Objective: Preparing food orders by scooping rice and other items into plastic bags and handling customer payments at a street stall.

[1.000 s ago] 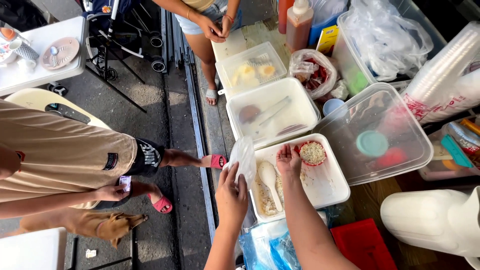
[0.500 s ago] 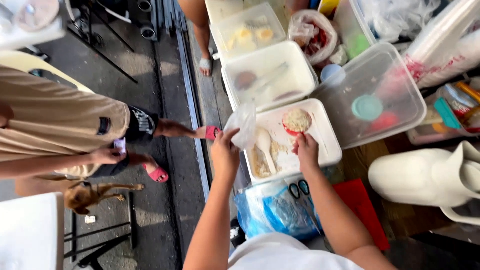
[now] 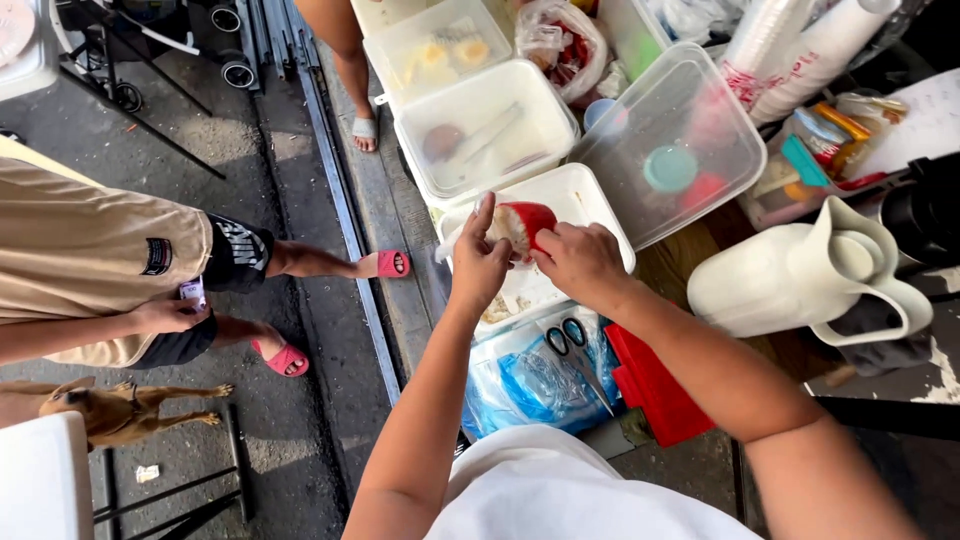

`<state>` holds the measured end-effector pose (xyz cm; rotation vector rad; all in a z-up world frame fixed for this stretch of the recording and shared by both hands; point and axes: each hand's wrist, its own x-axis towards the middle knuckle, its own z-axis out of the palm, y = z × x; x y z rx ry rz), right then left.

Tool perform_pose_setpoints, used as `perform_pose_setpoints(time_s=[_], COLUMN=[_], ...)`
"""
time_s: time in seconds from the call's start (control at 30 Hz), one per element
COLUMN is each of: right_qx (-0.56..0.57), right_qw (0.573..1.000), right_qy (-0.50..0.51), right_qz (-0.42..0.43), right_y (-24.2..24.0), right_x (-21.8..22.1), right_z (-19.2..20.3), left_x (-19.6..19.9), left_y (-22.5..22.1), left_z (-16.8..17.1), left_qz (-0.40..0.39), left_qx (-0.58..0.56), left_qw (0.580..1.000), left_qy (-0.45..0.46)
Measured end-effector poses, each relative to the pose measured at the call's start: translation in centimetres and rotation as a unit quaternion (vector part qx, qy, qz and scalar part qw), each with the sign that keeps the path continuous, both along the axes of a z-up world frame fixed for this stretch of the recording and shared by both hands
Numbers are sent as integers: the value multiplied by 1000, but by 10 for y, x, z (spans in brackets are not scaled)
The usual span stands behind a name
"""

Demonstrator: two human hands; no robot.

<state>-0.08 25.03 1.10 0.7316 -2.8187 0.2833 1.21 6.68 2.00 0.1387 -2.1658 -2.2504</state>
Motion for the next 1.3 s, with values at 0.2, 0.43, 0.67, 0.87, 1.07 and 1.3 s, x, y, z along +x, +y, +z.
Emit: perform_pose_setpoints(time_s=[0.2, 0.43, 0.67, 0.87, 1.07, 1.3], right_qx=[152, 363, 338, 173, -204, -237], right_qw=[971, 919, 925, 972, 957, 965], right_qy=[135, 40, 53, -1, -187, -115], right_qz=[123, 147, 163, 156, 91, -14], right_y=[-4, -18, -2, 17, 64, 95], right_x=[-12, 3, -22, -30, -48, -106], right_z=[24, 73, 44, 61, 84, -81], left_x=[-12, -21, -33, -10, 6, 43], left_y=[8, 24, 31, 26, 12, -21], left_z=[-38, -55, -84, -7, 32, 32], left_qz=[-20, -44, -68, -88, -84, -31], left_qx=[34, 66, 81, 102, 129, 133], left_qw=[999, 997, 994, 991, 986, 985], left_qy=[-5, 4, 12, -25, -66, -107])
